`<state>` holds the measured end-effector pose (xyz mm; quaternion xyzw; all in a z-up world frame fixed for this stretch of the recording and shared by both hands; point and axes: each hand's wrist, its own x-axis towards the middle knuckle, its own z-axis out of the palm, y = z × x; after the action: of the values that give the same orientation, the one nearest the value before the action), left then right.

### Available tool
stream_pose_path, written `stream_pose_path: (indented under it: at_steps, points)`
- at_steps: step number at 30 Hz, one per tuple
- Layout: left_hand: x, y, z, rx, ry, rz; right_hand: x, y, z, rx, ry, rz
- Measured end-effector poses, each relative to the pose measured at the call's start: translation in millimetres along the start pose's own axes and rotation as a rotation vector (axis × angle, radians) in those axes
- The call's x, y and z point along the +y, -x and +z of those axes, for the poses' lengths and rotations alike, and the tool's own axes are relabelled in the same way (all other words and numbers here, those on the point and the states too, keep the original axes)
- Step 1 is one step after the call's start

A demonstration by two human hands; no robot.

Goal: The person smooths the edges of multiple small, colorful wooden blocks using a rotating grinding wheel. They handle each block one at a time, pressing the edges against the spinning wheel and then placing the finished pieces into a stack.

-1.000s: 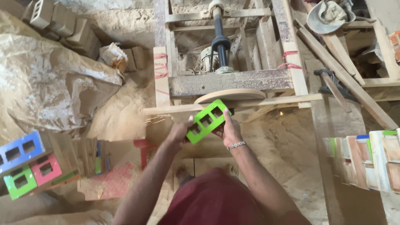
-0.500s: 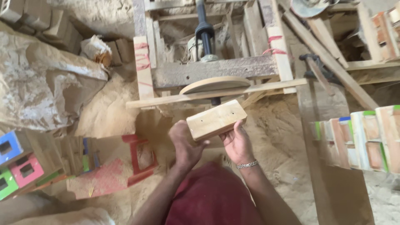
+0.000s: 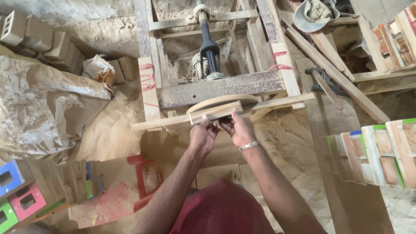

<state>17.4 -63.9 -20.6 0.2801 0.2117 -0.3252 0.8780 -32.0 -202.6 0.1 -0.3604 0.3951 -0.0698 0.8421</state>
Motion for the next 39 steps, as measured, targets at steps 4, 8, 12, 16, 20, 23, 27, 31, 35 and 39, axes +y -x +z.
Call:
stream_pose_path:
  at_steps: [4, 8, 12, 16, 20, 23, 27, 31, 35, 39]
  points:
    - [16.9, -19.1, 6.9, 0.100, -0.039, 0.005, 3.7, -7.4, 21.4, 0.118, -0.006, -0.004]
    - [25.5, -22.8, 1.3, 0.142, -0.107, -0.017, 12.3, -11.0, 27.0, 0.103, 0.043, -0.045]
    - [10.5, -19.2, -1.9, 0.157, -0.130, -0.021, 13.2, -9.0, 10.0, 0.098, 0.018, -0.076]
    - [-3.7, -27.9, 15.2, 0.108, -0.156, -0.009, -5.4, -14.8, 1.3, 0.112, 0.013, -0.075]
    - [-31.0, -33.3, 17.6, 0.109, -0.161, -0.007, -10.8, -21.0, -25.0, 0.208, -0.015, -0.030]
    - [-59.8, -54.6, 19.8, 0.133, -0.209, 0.011, -19.4, -45.2, -56.1, 0.160, -0.017, -0.026]
    - [-104.3, -84.2, 49.0, 0.071, -0.209, 0.069, -54.9, -77.3, -94.2, 0.154, -0.008, -0.042]
    - [-124.5, -42.5, 86.3, -0.063, -0.127, 0.036, -89.8, -36.3, -111.3, -0.018, 0.017, -0.023]
    - [-116.9, 73.9, 100.3, -0.668, 0.232, -0.189, -117.9, 81.6, -147.5, -0.270, 0.062, -0.352]
    - [-111.1, 150.8, 93.5, -0.787, -0.038, -0.509, -110.3, 185.8, -199.2, -0.472, -0.012, -0.612]
